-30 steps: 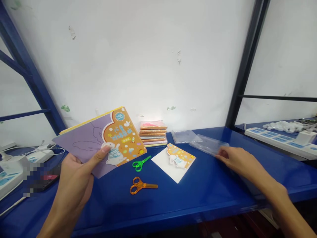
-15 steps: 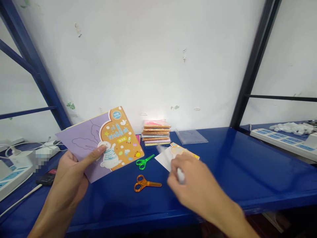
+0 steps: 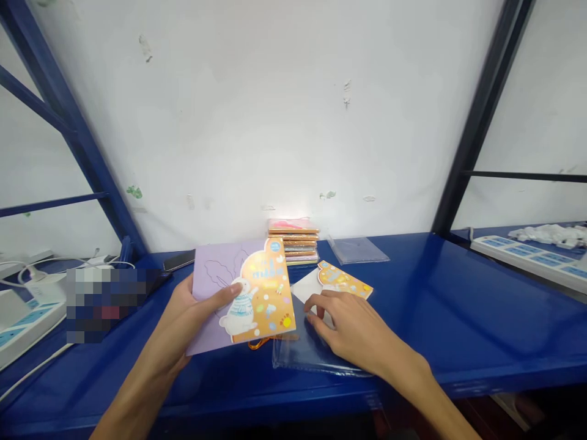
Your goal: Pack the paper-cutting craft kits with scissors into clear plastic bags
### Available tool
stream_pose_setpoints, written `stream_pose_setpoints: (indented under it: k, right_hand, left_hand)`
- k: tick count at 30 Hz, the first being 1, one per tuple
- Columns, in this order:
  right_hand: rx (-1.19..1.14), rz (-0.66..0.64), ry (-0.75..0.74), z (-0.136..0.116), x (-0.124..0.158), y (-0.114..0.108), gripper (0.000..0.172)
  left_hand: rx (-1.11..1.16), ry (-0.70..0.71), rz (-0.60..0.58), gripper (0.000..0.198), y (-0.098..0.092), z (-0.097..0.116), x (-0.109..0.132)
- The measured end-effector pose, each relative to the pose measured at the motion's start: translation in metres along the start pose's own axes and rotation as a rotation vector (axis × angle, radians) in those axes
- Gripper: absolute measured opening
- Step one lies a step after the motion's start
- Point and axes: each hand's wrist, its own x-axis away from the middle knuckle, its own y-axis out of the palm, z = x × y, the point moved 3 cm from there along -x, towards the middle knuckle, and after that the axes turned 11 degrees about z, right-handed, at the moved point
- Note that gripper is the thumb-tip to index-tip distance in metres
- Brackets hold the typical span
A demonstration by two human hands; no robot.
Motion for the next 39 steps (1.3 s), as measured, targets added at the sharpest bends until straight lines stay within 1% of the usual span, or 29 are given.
stream_pose_setpoints:
  k: [2,4,8,11,13,15,18,20,24,28,32,35,39]
  right_hand:
    - [-0.008,-0.032,-0.001,0.001,0.001,0.005,0.021]
    - [-0.009,-0.045,0.013,0.001,0.002,0.008,0.019]
    - [-0.011,-0.065,0.025,0.001,0.007,0.008,0.021]
    - [-0.003,-0.07,0.032,0.004,0.01,0.008,0.023]
    - [-0.009,-0.062,0.034,0.004,0.012,0.01,0.027]
    - [0.0,-0.051,0.031,0.004,0.012,0.013,0.034]
    - [0.087,-0.03,0.001,0.003,0.012,0.02,0.044]
    - [0.157,-0.025,-0.037,0.002,0.011,0.025,0.047]
    - [0.185,-0.062,-0.112,0.002,0.011,0.03,0.043]
    - [0.118,-0.06,-0.09,0.0,0.01,0.025,0.042]
    - [0.102,-0.003,-0.086,-0.004,0.01,0.015,0.046]
    - [0.113,0.052,-0.089,-0.004,0.011,0.01,0.046]
    - [0.162,0.134,-0.098,-0.004,0.014,0.008,0.044]
  left_hand:
    - [-0.032,-0.021,-0.048,0.053,0.003,-0.004,0.0]
    - [-0.087,-0.025,-0.07,0.051,0.003,-0.007,-0.002]
    - [-0.238,0.015,-0.088,0.046,-0.003,-0.009,-0.009]
    - [-0.299,0.018,-0.103,0.046,-0.009,-0.009,-0.014]
    - [-0.326,0.012,-0.108,0.046,-0.013,-0.01,-0.018]
    - [-0.348,0.012,-0.138,0.049,-0.015,-0.012,-0.022]
    - [-0.377,0.024,-0.184,0.057,-0.017,-0.017,-0.027]
    - [-0.394,0.033,-0.2,0.061,-0.018,-0.019,-0.029]
    - [-0.379,0.021,-0.208,0.061,-0.018,-0.02,-0.029]
    - [-0.326,-0.021,-0.202,0.063,-0.017,-0.018,-0.026]
    - [-0.284,-0.051,-0.224,0.062,-0.015,-0.017,-0.024]
    - [-0.243,-0.066,-0.201,0.06,-0.014,-0.016,-0.023]
    - [-0.207,-0.086,-0.192,0.056,-0.016,-0.014,-0.023]
